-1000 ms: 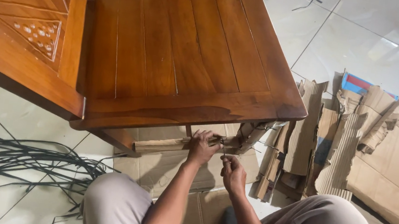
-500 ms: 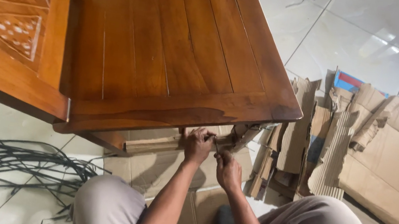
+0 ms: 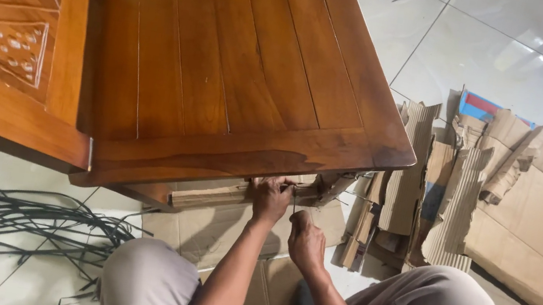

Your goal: Wrapping and tying black plastic strips around the frame of a wooden chair

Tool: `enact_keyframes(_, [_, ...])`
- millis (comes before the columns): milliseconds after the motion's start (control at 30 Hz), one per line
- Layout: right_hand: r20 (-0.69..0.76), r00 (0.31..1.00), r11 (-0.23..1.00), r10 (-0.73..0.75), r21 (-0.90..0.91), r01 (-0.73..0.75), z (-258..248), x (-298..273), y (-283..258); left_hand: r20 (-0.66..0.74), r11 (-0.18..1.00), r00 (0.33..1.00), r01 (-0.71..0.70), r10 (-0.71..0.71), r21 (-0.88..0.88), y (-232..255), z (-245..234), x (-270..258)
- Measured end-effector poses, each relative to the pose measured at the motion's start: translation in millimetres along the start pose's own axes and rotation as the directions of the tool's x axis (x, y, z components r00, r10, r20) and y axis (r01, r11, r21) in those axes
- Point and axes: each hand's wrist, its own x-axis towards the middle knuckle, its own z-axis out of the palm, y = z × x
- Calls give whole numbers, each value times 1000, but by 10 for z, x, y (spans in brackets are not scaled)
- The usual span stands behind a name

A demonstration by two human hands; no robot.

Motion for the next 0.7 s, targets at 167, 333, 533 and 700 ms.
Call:
enact_keyframes(167, [13, 999, 997, 45, 67, -46, -31, -33, 26, 32, 993, 999, -8, 12, -115, 41, -111, -20])
enact_keyframes(333, [17, 998, 992, 58, 110, -59, -29, -11, 43, 69, 981, 997, 29, -15, -193, 191, -260, -36])
enact_keyframes(533, [-13, 997, 983, 83, 165, -79, -35, 125, -6, 11, 988, 996, 84, -83, -133, -10, -14, -1])
enact_keyframes(700, [-71, 993, 975, 96, 206, -80, -29, 375, 26, 62, 976, 994, 97, -86, -194, 87, -142, 17])
